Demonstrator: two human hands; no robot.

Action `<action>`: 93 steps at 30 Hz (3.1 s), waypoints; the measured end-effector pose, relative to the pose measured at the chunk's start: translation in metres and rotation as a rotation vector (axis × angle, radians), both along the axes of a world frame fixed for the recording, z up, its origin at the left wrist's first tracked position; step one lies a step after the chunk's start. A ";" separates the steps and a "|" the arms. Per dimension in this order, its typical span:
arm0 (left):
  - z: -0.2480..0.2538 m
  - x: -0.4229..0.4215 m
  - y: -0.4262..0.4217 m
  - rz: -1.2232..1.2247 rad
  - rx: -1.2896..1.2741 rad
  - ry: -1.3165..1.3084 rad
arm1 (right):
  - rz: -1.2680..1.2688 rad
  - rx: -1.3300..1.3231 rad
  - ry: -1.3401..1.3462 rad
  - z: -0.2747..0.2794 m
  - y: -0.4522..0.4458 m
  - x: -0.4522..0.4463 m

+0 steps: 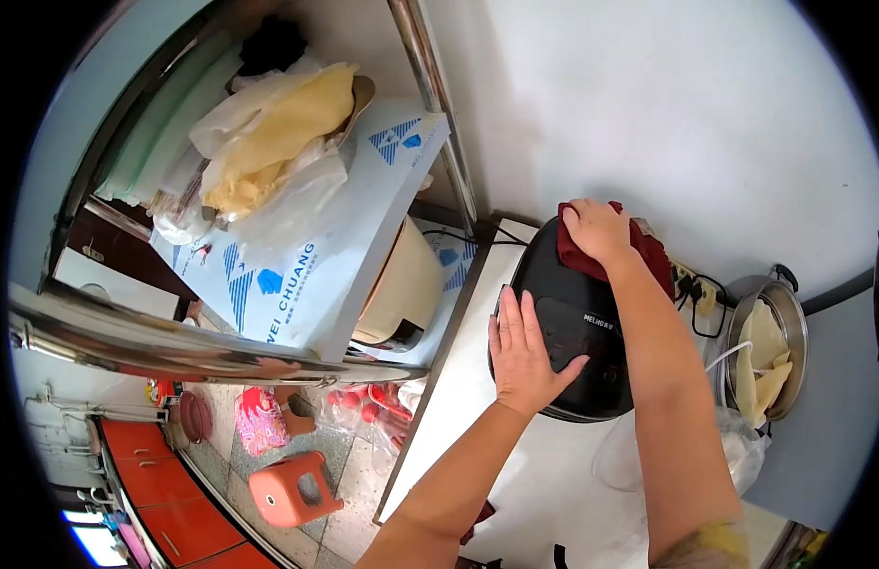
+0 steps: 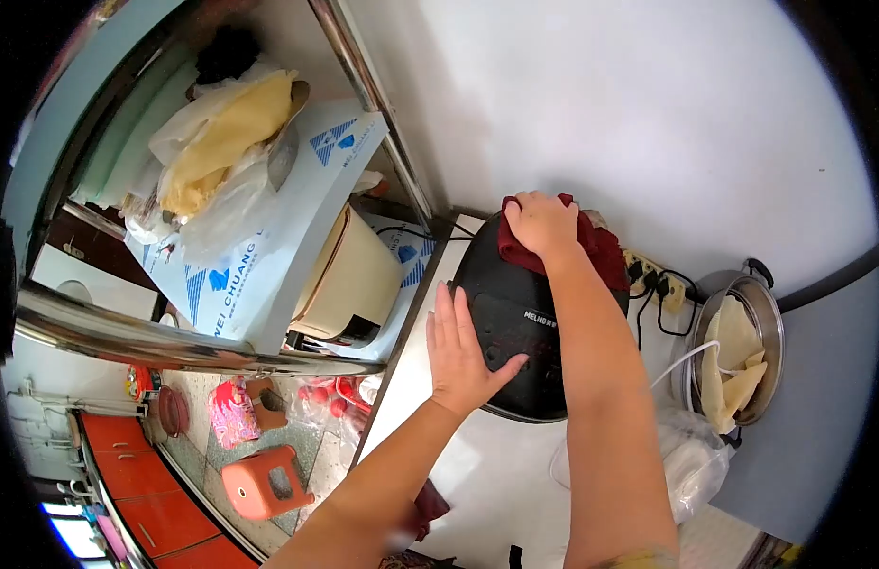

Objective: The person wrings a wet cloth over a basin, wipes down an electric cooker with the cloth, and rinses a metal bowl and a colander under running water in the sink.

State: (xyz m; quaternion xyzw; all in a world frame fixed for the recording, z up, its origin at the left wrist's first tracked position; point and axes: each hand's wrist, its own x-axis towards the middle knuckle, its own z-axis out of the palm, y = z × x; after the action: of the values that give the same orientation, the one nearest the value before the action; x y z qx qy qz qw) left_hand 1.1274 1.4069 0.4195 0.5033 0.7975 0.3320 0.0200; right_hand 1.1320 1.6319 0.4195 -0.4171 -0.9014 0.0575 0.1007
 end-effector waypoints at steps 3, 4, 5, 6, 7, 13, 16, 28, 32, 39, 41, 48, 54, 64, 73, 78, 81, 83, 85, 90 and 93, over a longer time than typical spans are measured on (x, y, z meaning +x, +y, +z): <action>-0.001 0.001 -0.001 0.002 0.023 0.039 | 0.161 0.029 -0.003 0.000 -0.019 -0.015; -0.003 0.001 -0.001 0.004 0.049 0.039 | 0.299 0.048 -0.055 0.001 -0.026 -0.021; -0.005 0.001 -0.002 0.005 0.073 0.036 | 0.372 0.015 -0.085 0.000 -0.035 -0.027; -0.005 0.001 -0.003 0.003 0.069 0.039 | 0.420 0.011 -0.108 0.000 -0.043 -0.030; -0.004 0.001 -0.003 0.003 0.062 0.039 | 0.472 0.004 -0.164 0.003 -0.049 -0.032; -0.006 -0.003 -0.006 -0.044 0.113 -0.034 | 0.820 -0.025 -0.192 0.009 -0.087 -0.013; -0.012 -0.008 -0.011 -0.139 0.186 0.050 | 0.836 -0.046 -0.153 0.010 -0.099 -0.001; -0.035 -0.023 -0.101 0.116 0.305 -0.748 | 0.733 0.086 0.123 0.012 -0.171 0.053; -0.059 -0.003 -0.128 0.188 0.196 -1.121 | 0.838 0.185 0.083 0.014 -0.210 0.089; -0.069 0.017 -0.139 0.239 0.074 -1.391 | 0.408 -0.276 0.192 -0.044 -0.289 0.192; -0.069 0.016 -0.130 0.206 0.011 -1.285 | 0.217 -0.437 0.221 -0.046 -0.294 0.217; -0.090 0.044 -0.098 0.534 -0.088 -1.641 | -0.922 -1.545 1.378 -0.015 -0.341 0.267; -0.108 0.057 -0.081 0.505 0.012 -1.910 | -0.931 -1.619 1.325 -0.002 -0.376 0.288; -0.106 0.061 -0.074 0.527 0.037 -1.557 | -0.799 -1.637 1.287 0.002 -0.409 0.287; -0.069 0.053 -0.081 0.469 0.039 -1.536 | -0.730 -1.644 1.397 -0.003 -0.416 0.294; -0.061 0.025 -0.098 0.428 -0.002 -1.452 | -0.709 -1.587 1.398 -0.009 -0.414 0.309; -0.055 0.003 -0.117 0.417 -0.053 -1.396 | -0.763 -1.521 1.474 -0.020 -0.415 0.309; -0.053 -0.012 -0.133 0.451 -0.118 -1.348 | -0.806 -1.497 1.494 -0.020 -0.414 0.307; -0.060 -0.030 -0.153 0.428 -0.137 -1.345 | -0.820 -1.534 1.529 -0.016 -0.411 0.306; -0.036 -0.053 -0.194 0.330 -0.251 -1.322 | -0.798 -1.640 1.737 -0.025 -0.408 0.297; -0.019 -0.052 -0.207 0.346 -0.336 -1.331 | -0.761 -1.638 1.866 -0.035 -0.403 0.289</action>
State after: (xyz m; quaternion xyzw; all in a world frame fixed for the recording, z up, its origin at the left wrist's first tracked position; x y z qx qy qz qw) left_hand 1.0758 1.1999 0.4008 0.0495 0.7248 0.4402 0.5276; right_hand 1.4212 1.2287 0.3847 -0.3879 -0.0202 0.8234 0.4137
